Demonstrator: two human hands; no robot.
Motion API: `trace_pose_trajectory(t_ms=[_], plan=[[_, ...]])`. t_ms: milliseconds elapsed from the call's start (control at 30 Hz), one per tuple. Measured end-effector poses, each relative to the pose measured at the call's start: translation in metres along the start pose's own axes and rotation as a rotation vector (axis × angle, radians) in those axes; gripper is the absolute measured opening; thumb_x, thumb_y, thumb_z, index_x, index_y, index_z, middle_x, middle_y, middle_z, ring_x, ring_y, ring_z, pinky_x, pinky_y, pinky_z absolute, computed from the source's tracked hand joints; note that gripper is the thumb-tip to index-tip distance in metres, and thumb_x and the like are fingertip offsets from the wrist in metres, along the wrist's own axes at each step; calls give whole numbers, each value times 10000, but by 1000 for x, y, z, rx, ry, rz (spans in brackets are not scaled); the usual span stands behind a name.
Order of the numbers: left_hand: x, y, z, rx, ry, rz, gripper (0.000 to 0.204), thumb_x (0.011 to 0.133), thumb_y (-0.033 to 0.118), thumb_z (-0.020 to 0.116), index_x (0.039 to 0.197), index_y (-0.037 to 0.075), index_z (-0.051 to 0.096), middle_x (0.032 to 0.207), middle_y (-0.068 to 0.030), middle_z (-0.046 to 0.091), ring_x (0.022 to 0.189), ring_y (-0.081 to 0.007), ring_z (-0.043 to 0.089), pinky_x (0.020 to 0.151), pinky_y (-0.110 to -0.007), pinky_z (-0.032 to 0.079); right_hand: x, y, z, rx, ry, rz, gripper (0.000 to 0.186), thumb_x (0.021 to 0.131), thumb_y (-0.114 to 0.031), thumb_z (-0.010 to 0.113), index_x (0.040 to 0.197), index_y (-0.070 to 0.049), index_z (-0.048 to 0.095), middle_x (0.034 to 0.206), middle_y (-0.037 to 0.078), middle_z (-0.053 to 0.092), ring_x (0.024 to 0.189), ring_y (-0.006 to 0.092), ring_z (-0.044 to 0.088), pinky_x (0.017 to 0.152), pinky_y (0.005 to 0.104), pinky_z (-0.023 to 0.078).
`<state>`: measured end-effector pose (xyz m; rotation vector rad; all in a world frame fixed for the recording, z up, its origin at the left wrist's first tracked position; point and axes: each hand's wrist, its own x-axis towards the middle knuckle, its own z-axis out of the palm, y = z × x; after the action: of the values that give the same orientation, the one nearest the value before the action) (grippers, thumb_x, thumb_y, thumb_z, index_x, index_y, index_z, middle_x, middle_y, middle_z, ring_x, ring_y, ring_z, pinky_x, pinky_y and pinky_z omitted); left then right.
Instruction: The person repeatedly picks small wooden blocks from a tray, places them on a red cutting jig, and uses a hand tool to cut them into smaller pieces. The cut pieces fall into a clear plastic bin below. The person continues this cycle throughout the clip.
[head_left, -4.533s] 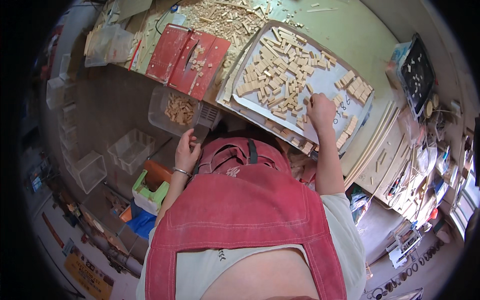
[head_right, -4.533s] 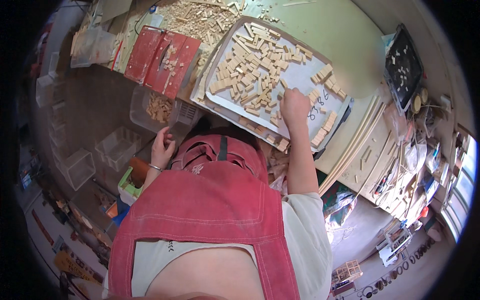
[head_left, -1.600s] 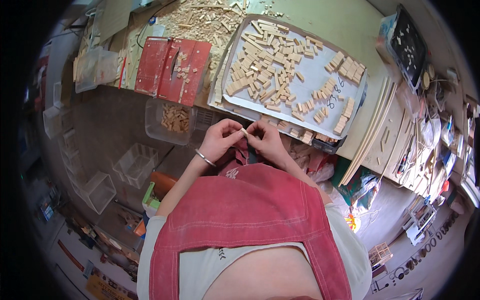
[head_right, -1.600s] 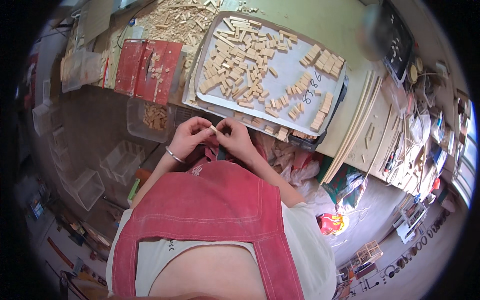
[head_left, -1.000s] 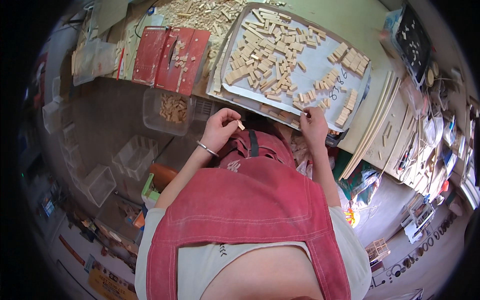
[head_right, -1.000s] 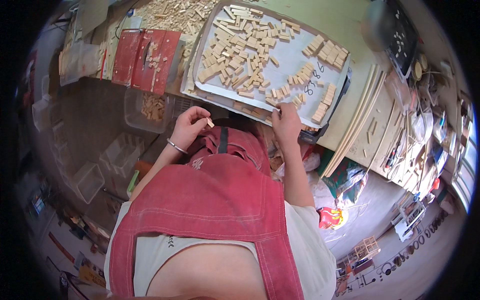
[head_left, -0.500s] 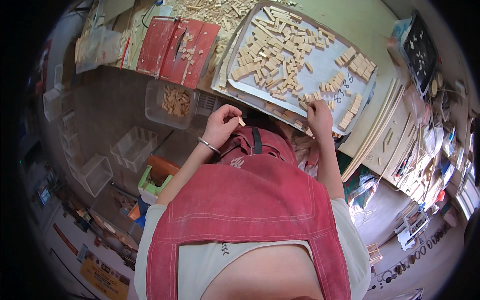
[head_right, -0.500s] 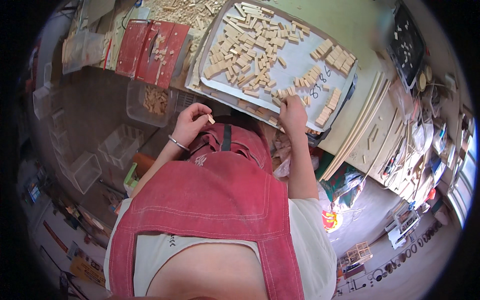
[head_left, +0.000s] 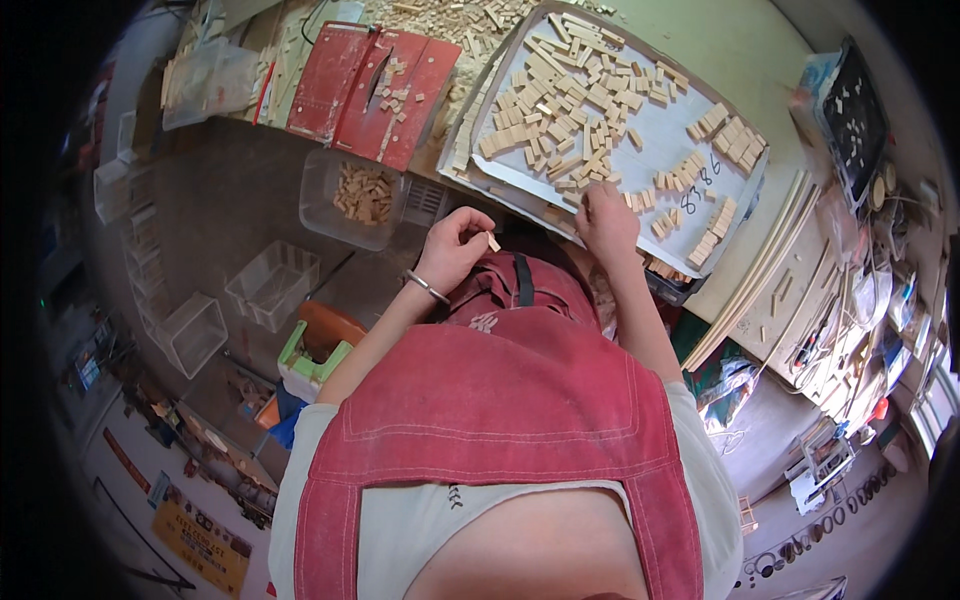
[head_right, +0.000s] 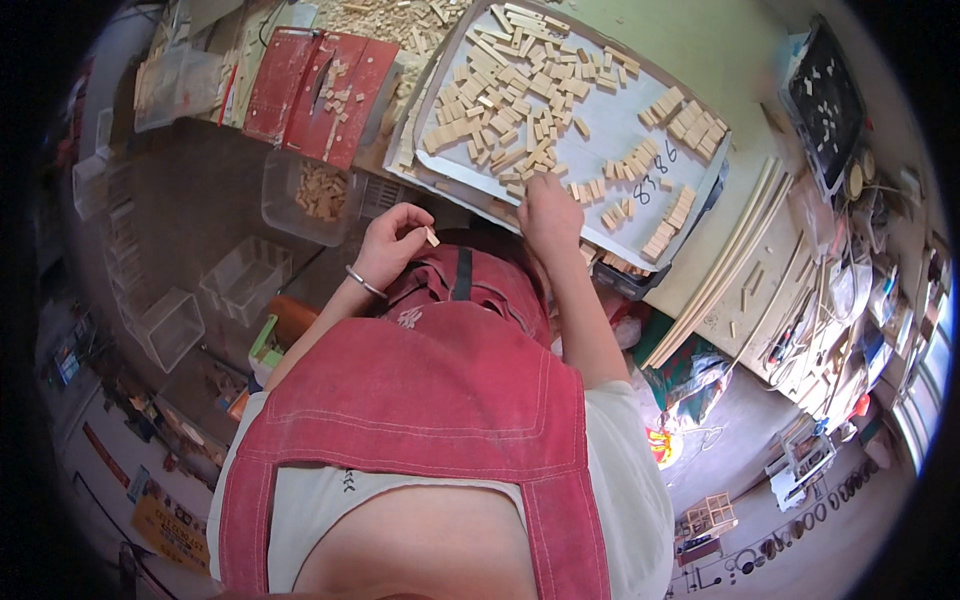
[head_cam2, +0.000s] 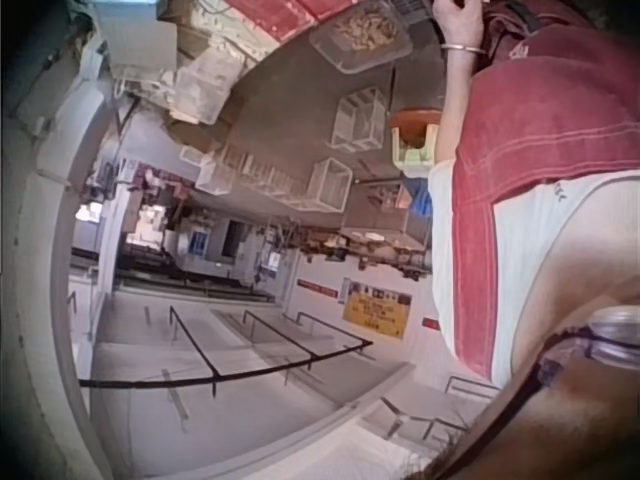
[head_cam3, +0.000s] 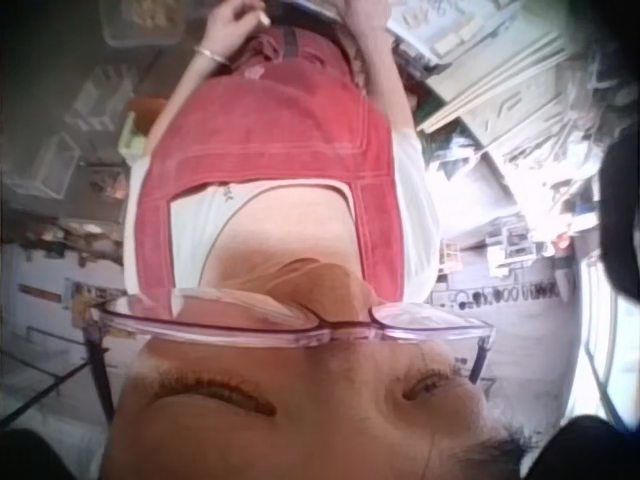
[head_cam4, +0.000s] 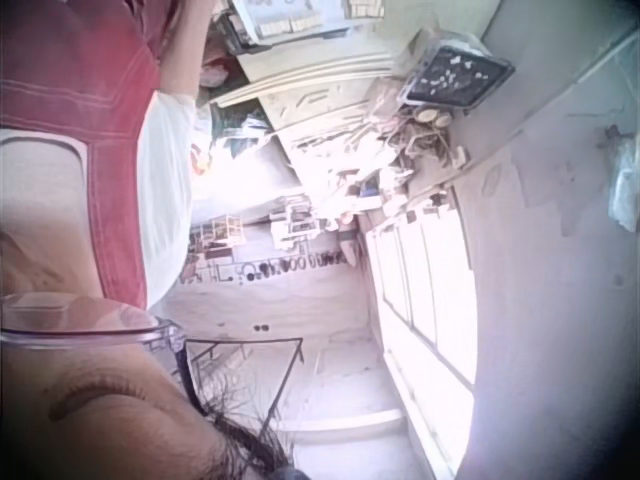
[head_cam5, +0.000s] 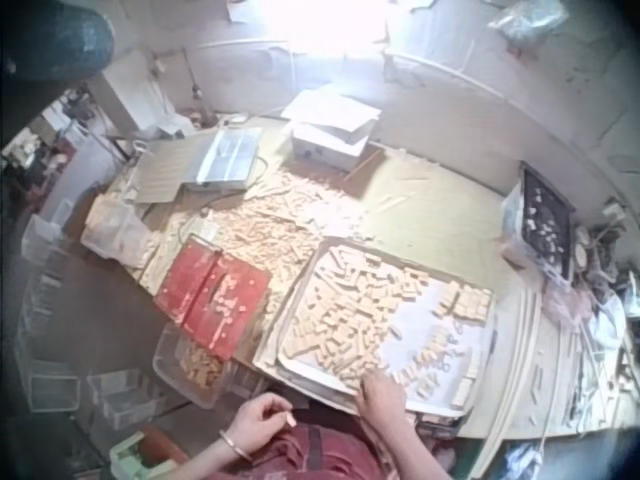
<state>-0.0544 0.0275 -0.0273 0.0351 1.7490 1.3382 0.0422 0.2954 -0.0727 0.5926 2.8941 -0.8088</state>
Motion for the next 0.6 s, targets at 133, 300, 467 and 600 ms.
trace_pose_trajectory(t_ms=[133, 300, 467, 600], plan=[[-2, -4, -3, -52, 16, -14, 111, 1022, 4, 611, 1129, -5, 642, 1008, -38, 706, 935, -98, 688, 840, -261, 582, -29, 20, -24, -23, 4, 96, 122, 879, -159, 675, 950, -67, 638, 987, 151, 641, 822, 402, 676, 690, 516, 552], [3, -7, 0, -36, 26, 29, 133, 986, 24, 618, 1107, -16, 656, 949, -45, 714, 852, -96, 685, 774, -257, 564, -35, 40, -34, -63, -20, 197, 152, 872, -174, 685, 969, -67, 637, 1001, 161, 640, 861, 415, 677, 711, 519, 553], [4, -4, 2, -33, -24, 23, 124, 1007, 16, 623, 1126, -8, 650, 987, -39, 709, 899, -93, 684, 803, -253, 568, -31, 38, -34, -78, 16, 204, 210, 837, -171, 711, 987, -65, 611, 1016, 168, 634, 894, 431, 667, 711, 536, 544], [2, -3, -3, 37, 19, 74, 129, 988, 20, 625, 1105, -16, 665, 954, -37, 716, 872, -89, 684, 793, -253, 565, -32, 44, -28, -103, 48, 136, 255, 824, -164, 738, 1017, -47, 618, 932, 145, 633, 811, 355, 676, 674, 481, 543]])
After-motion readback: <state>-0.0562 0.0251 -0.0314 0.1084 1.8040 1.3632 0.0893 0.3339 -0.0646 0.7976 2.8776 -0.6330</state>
